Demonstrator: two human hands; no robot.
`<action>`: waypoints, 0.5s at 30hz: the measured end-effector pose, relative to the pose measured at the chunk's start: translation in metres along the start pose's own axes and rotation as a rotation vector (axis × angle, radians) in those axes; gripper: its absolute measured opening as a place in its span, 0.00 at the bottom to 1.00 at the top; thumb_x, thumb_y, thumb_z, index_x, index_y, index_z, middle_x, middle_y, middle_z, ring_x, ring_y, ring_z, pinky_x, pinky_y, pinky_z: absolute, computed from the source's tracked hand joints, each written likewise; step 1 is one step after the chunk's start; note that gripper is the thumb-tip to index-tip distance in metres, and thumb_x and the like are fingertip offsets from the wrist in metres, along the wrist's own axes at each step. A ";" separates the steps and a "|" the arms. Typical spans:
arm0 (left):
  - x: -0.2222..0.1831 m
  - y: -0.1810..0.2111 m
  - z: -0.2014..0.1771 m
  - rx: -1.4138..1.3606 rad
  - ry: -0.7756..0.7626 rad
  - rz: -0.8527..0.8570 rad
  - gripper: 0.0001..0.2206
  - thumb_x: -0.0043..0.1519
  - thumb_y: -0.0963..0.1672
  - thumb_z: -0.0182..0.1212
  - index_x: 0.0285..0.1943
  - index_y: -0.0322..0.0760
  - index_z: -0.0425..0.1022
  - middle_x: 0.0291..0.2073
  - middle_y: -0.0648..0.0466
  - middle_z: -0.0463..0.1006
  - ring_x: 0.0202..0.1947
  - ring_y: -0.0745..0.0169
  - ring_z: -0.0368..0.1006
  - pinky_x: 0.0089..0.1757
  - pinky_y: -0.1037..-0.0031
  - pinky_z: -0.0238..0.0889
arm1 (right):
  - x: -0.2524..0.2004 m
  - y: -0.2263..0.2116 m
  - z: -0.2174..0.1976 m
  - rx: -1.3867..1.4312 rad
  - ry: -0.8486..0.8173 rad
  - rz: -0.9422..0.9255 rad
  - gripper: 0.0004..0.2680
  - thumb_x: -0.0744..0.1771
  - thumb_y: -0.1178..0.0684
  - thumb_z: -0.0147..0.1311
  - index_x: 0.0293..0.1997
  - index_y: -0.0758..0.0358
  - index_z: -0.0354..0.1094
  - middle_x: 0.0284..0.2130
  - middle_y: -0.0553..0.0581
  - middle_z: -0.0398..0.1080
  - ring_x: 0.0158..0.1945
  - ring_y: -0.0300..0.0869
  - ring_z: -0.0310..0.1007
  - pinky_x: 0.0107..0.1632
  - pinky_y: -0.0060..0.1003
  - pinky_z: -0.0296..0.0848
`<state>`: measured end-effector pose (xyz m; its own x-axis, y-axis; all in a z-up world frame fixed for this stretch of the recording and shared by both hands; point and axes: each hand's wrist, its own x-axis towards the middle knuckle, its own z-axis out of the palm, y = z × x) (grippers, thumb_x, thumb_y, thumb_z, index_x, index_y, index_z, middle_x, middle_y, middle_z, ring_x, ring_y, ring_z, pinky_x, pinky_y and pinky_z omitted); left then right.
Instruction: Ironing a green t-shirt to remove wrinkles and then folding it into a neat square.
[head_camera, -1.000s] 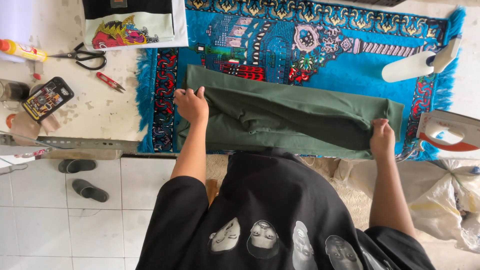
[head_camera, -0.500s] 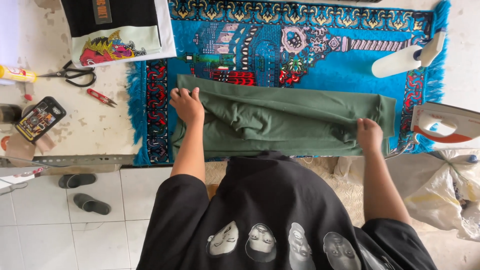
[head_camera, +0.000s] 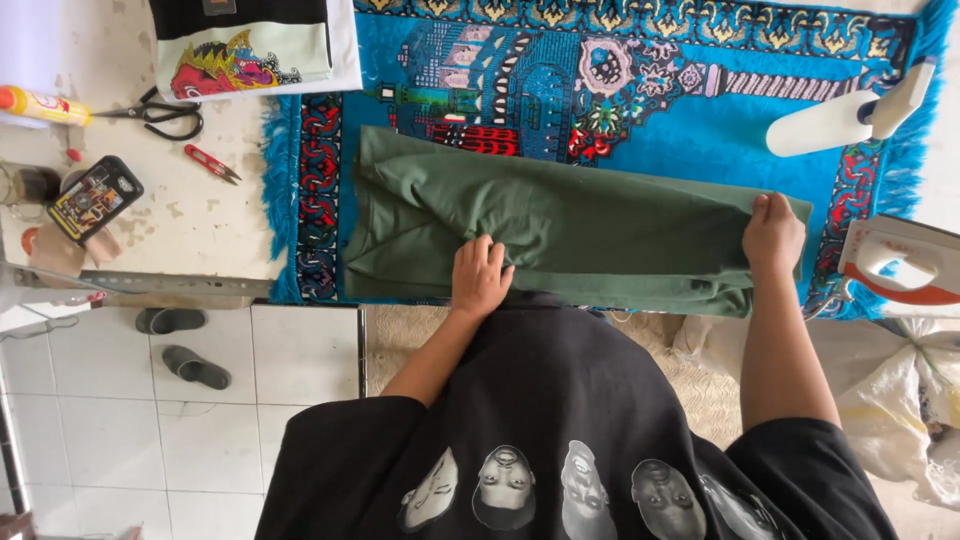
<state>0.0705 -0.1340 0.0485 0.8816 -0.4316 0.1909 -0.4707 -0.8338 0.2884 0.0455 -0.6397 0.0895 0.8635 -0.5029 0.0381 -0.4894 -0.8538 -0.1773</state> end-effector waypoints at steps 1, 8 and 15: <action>-0.002 0.000 0.005 0.002 0.001 -0.005 0.23 0.50 0.50 0.74 0.48 0.41 0.68 0.46 0.50 0.66 0.46 0.48 0.69 0.47 0.57 0.65 | -0.003 0.000 0.010 0.002 -0.002 -0.005 0.14 0.79 0.43 0.45 0.47 0.60 0.72 0.30 0.70 0.75 0.37 0.69 0.77 0.40 0.62 0.72; -0.020 -0.006 0.052 0.036 0.145 0.139 0.08 0.62 0.42 0.58 0.49 0.37 0.71 0.42 0.48 0.70 0.39 0.49 0.73 0.36 0.67 0.68 | -0.068 -0.111 0.013 0.101 0.184 -0.794 0.15 0.61 0.48 0.66 0.50 0.57 0.74 0.46 0.63 0.70 0.52 0.58 0.73 0.48 0.51 0.71; -0.023 0.001 0.019 0.093 0.397 0.118 0.04 0.61 0.41 0.55 0.42 0.38 0.72 0.37 0.50 0.70 0.34 0.53 0.73 0.34 0.72 0.68 | -0.111 -0.124 0.037 0.144 0.123 -0.930 0.15 0.63 0.44 0.62 0.55 0.52 0.74 0.49 0.60 0.69 0.52 0.54 0.72 0.49 0.46 0.70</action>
<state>0.0500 -0.1316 0.0264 0.7313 -0.3754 0.5695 -0.5467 -0.8218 0.1603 0.0148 -0.4728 0.0714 0.8769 0.3526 0.3267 0.4147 -0.8986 -0.1433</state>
